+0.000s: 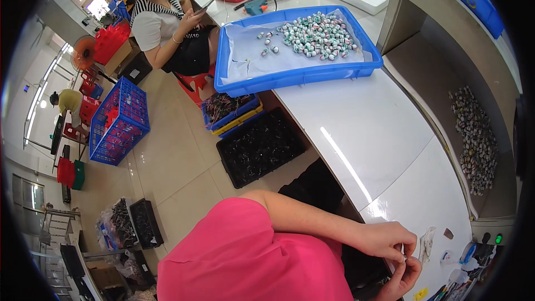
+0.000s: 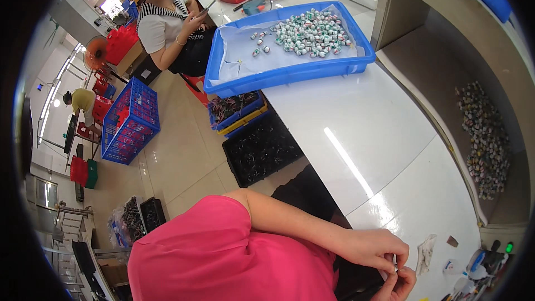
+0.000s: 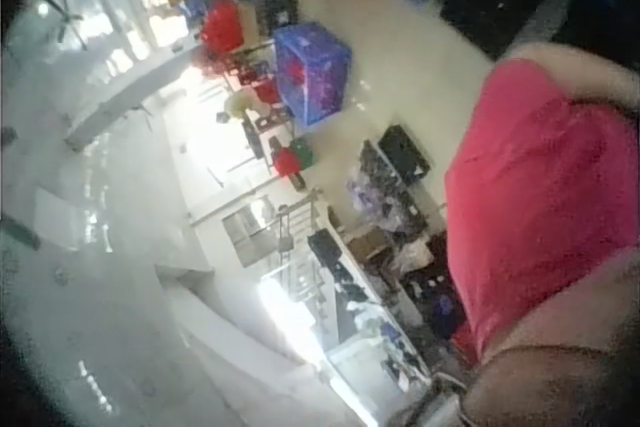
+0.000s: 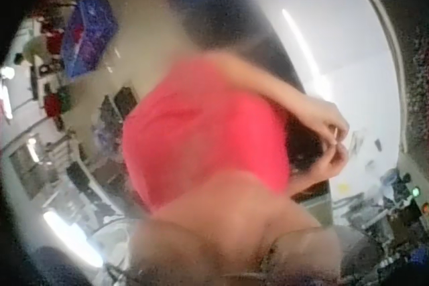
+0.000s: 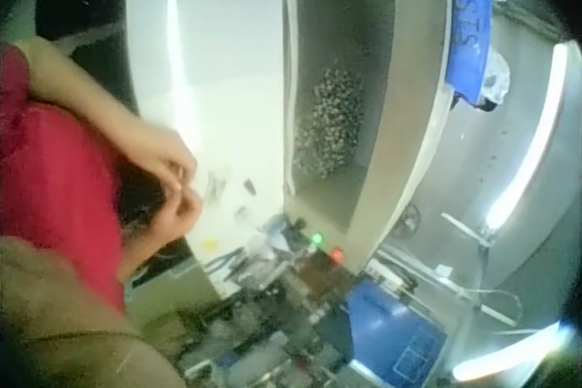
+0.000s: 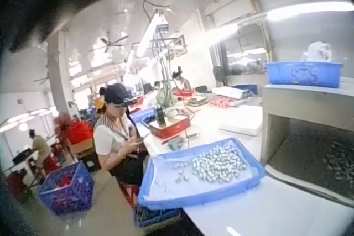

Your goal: The person assembles figurine pieces by applying glue from a bottle with a needle applicator, pressing the parts together by hand, and placing the assembled pieces into a blue tray.

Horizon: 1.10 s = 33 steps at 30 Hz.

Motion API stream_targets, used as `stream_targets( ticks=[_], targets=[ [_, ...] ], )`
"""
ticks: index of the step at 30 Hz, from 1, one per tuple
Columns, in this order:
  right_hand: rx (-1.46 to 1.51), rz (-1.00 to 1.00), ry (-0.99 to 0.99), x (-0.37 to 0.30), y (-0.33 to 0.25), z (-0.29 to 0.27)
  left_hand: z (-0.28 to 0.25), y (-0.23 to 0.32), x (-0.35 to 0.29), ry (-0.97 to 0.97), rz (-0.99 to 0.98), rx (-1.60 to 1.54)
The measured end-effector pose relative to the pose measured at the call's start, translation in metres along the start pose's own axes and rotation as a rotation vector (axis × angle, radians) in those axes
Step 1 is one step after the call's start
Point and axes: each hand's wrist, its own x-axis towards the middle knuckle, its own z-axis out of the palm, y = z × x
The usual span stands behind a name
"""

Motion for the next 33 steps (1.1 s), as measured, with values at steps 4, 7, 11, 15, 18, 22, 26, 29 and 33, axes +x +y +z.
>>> stream_targets(
  ticks=[4, 7, 11, 15, 18, 22, 26, 29, 33],
  targets=[
    [-0.050, 0.017, 0.014, -0.001, -0.002, 0.003, -0.004, 0.003, -0.002, 0.001, -0.040, -0.024],
    [-0.020, 0.024, 0.028, 0.000, -0.003, 0.003, -0.003, 0.003, -0.002, 0.003, -0.063, -0.050],
    [-0.051, 0.012, 0.008, -0.001, -0.006, 0.005, -0.005, 0.003, -0.003, -0.016, -0.030, -0.011],
    [-0.002, 0.016, 0.008, -0.001, -0.001, 0.004, -0.004, 0.001, -0.004, -0.003, -0.050, -0.018],
    [0.023, 0.027, 0.007, -0.002, 0.001, 0.005, -0.004, 0.001, -0.004, -0.009, -0.060, -0.030],
    [0.133, 0.090, 0.007, -0.002, 0.010, 0.006, -0.006, 0.002, -0.005, 0.001, -0.057, -0.028],
    [0.012, -0.005, -0.011, 0.000, 0.005, 0.003, -0.007, 0.001, -0.004, -0.016, -0.025, -0.007],
    [-0.021, -0.034, -0.010, 0.002, 0.001, 0.004, -0.007, 0.001, -0.002, -0.024, -0.046, 0.004],
    [-0.008, -0.017, -0.018, 0.001, -0.005, 0.007, -0.008, 0.002, -0.005, -0.012, -0.034, 0.031]
  ],
)
